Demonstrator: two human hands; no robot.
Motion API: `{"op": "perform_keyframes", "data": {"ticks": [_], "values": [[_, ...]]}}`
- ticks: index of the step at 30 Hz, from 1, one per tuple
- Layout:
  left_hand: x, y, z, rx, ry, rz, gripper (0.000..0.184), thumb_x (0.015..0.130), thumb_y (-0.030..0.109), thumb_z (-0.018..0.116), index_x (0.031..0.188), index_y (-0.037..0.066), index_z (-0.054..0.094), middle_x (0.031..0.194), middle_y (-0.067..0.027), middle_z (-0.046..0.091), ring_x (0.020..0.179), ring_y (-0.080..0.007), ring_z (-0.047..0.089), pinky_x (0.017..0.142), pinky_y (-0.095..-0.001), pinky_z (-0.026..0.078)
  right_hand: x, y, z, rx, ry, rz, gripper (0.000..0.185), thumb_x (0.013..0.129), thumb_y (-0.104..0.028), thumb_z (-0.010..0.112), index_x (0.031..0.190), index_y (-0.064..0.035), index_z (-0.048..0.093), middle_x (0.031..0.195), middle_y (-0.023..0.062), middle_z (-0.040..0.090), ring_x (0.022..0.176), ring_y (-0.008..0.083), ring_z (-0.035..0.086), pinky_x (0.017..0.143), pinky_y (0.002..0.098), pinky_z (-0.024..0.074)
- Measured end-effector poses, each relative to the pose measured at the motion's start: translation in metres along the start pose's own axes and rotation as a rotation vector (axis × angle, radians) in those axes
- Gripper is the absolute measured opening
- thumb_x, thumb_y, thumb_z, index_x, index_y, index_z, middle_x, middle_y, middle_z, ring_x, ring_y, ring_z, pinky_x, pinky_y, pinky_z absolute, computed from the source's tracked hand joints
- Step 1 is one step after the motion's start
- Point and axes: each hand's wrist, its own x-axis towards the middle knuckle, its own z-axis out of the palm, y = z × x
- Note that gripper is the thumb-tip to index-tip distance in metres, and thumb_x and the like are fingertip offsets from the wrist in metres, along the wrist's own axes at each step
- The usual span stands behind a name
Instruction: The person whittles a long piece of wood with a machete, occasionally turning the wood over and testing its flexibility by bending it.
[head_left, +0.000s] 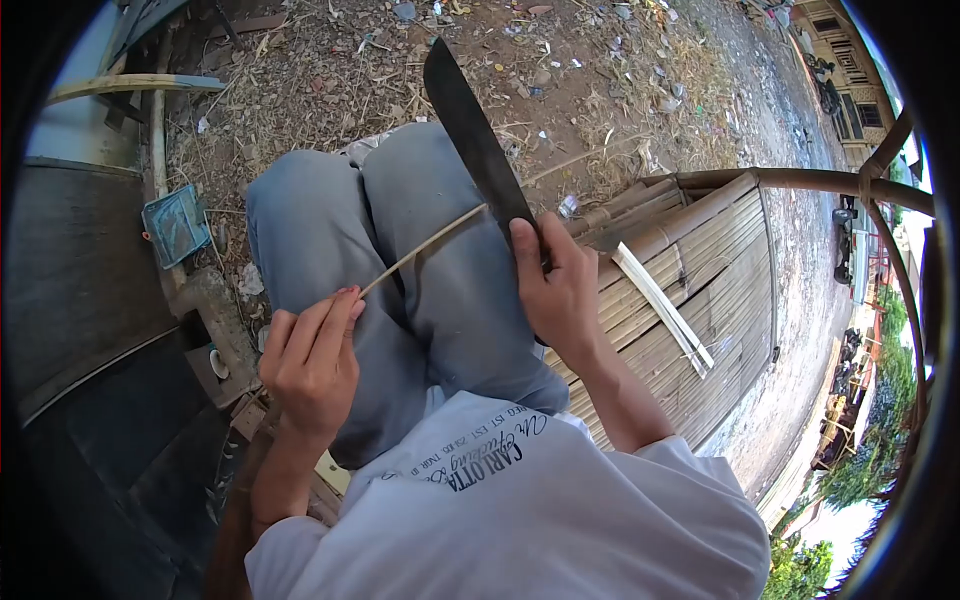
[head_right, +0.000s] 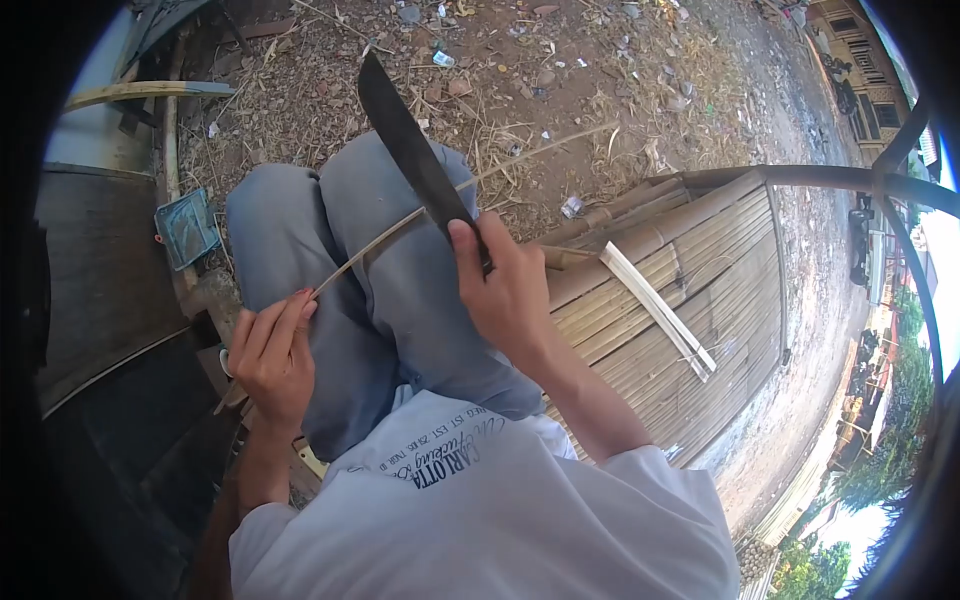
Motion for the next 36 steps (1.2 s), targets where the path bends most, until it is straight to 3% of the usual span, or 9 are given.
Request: {"op": "perform_keyframes", "data": {"ticks": [3, 7, 10, 11, 14, 16, 20, 23, 36], "values": [[-0.002, -0.001, -0.002, -0.022, -0.010, -0.001, 0.018, 0.073, 0.004, 0.075, 0.091, 0.002, 0.072, 0.080, -0.0012, 0.067, 0.058, -0.0149, 0.047, 0.048, -0.0259, 0.038, 0.044, 0.024, -0.019, 0.156, 0.177, 0.282, 0.035, 0.097, -0.031, 0.051, 0.079, -0.0007, 0.052, 0.055, 0.0196, 0.048, 0.048, 0.0348, 0.043, 0.048, 0.0395, 0.0349], [0.000, 0.002, 0.005, 0.007, 0.026, -0.022, 0.017, 0.073, 0.004, 0.075, 0.090, 0.002, 0.072, 0.079, -0.0016, 0.067, 0.057, -0.0154, 0.047, 0.049, -0.0261, 0.038, 0.012, -0.008, -0.007, 0.116, -0.013, 0.126, 0.034, 0.097, -0.030, 0.051, 0.081, -0.0010, 0.053, 0.056, 0.0229, 0.048, 0.052, 0.0416, 0.046, 0.048, 0.0402, 0.0356], [-0.003, 0.000, 0.004, -0.019, 0.025, -0.014, 0.017, 0.073, 0.005, 0.076, 0.090, 0.002, 0.072, 0.079, -0.0017, 0.067, 0.057, -0.0156, 0.046, 0.049, -0.0265, 0.038, -0.009, -0.037, -0.008, 0.057, -0.095, 0.067, 0.035, 0.096, -0.029, 0.055, 0.082, 0.0028, 0.051, 0.057, 0.0121, 0.046, 0.054, 0.0145, 0.036, 0.050, 0.0307, 0.0345], [-0.004, 0.000, 0.002, -0.031, 0.032, -0.017, 0.017, 0.074, 0.005, 0.076, 0.090, 0.002, 0.072, 0.078, -0.0017, 0.067, 0.056, -0.0157, 0.046, 0.049, -0.0268, 0.038, 0.009, -0.011, -0.010, 0.093, 0.043, 0.124, 0.034, 0.097, -0.029, 0.051, 0.080, -0.0005, 0.052, 0.057, 0.0237, 0.048, 0.053, 0.0429, 0.046, 0.049, 0.0401, 0.0372], [-0.003, 0.005, 0.002, 0.014, 0.034, -0.010, 0.016, 0.074, 0.006, 0.075, 0.090, 0.003, 0.071, 0.076, -0.0014, 0.065, 0.056, -0.0159, 0.045, 0.049, -0.0269, 0.038, 0.033, 0.004, -0.053, 0.456, -0.103, 0.273, 0.033, 0.096, -0.029, 0.055, 0.082, 0.0012, 0.053, 0.058, 0.0118, 0.051, 0.049, 0.0150, 0.045, 0.048, 0.0317, 0.0374], [0.002, 0.005, 0.009, -0.005, 0.032, -0.023, 0.016, 0.075, 0.006, 0.075, 0.090, 0.003, 0.071, 0.076, -0.0012, 0.064, 0.056, -0.0160, 0.045, 0.049, -0.0268, 0.039, -0.001, -0.019, -0.007, 0.151, -0.020, 0.114, 0.033, 0.096, -0.027, 0.053, 0.077, -0.0012, 0.052, 0.057, 0.0209, 0.052, 0.051, 0.0424, 0.045, 0.049, 0.0417, 0.0372], [0.000, 0.003, 0.005, -0.030, 0.022, -0.005, 0.014, 0.076, 0.008, 0.075, 0.089, 0.004, 0.071, 0.073, -0.0005, 0.062, 0.056, -0.0164, 0.045, 0.050, -0.0267, 0.040, 0.007, -0.017, -0.005, 0.102, 0.043, 0.128, 0.034, 0.096, -0.028, 0.052, 0.076, 0.0000, 0.051, 0.058, 0.0214, 0.051, 0.054, 0.0417, 0.046, 0.050, 0.0418, 0.0366], [0.005, 0.000, -0.003, -0.041, -0.020, -0.027, 0.016, 0.074, 0.008, 0.075, 0.090, 0.003, 0.071, 0.074, -0.0006, 0.063, 0.056, -0.0166, 0.047, 0.050, -0.0270, 0.040, 0.044, 0.030, -0.020, 0.113, 0.171, 0.303, 0.040, 0.098, -0.032, 0.049, 0.077, 0.0021, 0.053, 0.054, 0.0072, 0.045, 0.050, 0.0142, 0.047, 0.048, 0.0350, 0.0349], [-0.045, -0.073, -0.099, 0.258, -0.206, -0.132, 0.046, 0.063, 0.002, 0.075, 0.109, 0.003, 0.068, 0.085, -0.0052, 0.062, 0.066, -0.0207, 0.056, 0.056, -0.0316, 0.046, 0.034, 0.030, 0.001, 0.499, 0.170, 0.496, 0.034, 0.098, -0.034, 0.050, 0.078, -0.0061, 0.048, 0.054, -0.0015, 0.042, 0.042, 0.0041, 0.039, 0.037, 0.0197, 0.0290]]}}
